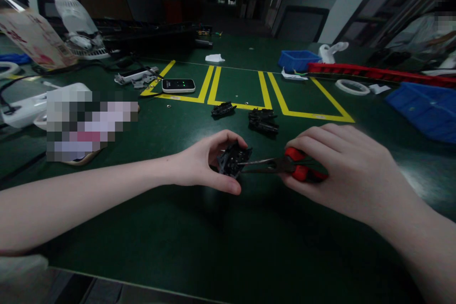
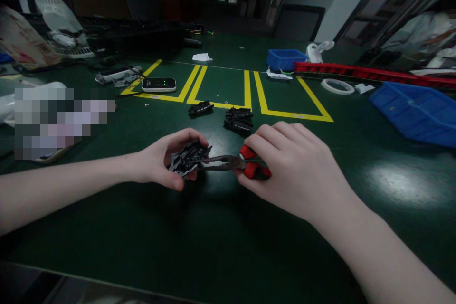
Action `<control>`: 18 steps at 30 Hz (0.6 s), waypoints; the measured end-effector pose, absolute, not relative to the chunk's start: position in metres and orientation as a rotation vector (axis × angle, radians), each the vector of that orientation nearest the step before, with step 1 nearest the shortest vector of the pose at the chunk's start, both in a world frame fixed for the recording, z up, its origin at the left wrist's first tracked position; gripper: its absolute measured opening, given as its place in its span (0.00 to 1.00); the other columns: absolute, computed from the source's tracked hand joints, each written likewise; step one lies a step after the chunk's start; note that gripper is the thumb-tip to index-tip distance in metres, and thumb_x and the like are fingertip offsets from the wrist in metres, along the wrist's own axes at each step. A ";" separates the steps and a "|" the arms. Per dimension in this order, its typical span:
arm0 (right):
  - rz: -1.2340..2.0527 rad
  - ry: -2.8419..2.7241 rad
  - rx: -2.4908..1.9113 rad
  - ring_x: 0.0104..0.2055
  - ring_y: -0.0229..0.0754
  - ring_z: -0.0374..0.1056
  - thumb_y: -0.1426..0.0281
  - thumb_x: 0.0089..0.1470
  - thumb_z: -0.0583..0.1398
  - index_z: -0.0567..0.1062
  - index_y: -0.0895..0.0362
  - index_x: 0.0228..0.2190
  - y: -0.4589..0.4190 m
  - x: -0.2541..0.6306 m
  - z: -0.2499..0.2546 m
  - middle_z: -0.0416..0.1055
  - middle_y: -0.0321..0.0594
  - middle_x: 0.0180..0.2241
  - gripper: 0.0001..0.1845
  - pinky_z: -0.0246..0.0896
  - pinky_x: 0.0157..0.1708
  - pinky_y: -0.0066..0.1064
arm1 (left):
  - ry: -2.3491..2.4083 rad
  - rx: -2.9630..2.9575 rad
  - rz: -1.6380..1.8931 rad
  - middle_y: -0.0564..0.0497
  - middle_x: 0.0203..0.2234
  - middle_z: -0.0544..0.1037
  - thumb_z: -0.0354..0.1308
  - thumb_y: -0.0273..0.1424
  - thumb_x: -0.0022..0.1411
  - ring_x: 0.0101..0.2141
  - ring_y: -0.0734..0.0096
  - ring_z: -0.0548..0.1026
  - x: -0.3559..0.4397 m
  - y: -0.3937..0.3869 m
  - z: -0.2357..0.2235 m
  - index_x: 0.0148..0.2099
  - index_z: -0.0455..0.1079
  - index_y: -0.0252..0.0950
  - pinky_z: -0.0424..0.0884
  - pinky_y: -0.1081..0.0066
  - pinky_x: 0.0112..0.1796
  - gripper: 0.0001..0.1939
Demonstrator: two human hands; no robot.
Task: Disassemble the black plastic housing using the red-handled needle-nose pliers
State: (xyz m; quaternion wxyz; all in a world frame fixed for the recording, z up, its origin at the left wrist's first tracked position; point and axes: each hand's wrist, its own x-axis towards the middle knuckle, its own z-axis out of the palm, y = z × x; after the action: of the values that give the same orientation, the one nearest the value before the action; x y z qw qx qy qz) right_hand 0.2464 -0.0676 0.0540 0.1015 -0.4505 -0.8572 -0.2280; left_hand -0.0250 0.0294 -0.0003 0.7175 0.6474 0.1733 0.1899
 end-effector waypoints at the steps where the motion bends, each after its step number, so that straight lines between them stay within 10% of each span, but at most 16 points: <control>1: -0.655 -2.518 -1.326 0.38 0.54 0.73 0.61 0.59 0.60 0.73 0.55 0.40 -0.067 0.248 0.054 0.78 0.47 0.36 0.11 0.67 0.35 0.43 | 0.390 1.433 0.442 0.47 0.51 0.76 0.79 0.32 0.51 0.47 0.61 0.79 -0.025 0.029 -0.001 0.55 0.68 0.40 0.76 0.64 0.44 0.33; 18: -0.300 -2.439 -1.467 0.28 0.45 0.70 0.57 0.58 0.59 0.74 0.53 0.33 -0.070 0.239 0.049 0.75 0.40 0.29 0.12 0.61 0.25 0.35 | 0.326 1.482 0.402 0.49 0.50 0.74 0.78 0.28 0.53 0.40 0.70 0.79 -0.025 0.028 0.000 0.56 0.62 0.41 0.78 0.66 0.45 0.34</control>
State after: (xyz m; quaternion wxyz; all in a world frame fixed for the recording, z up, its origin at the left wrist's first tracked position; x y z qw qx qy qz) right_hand 0.2393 -0.0699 0.0491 0.1392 -0.5076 -0.8439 -0.1037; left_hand -0.0254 0.0284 0.0001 0.7076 0.6671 0.1466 0.1809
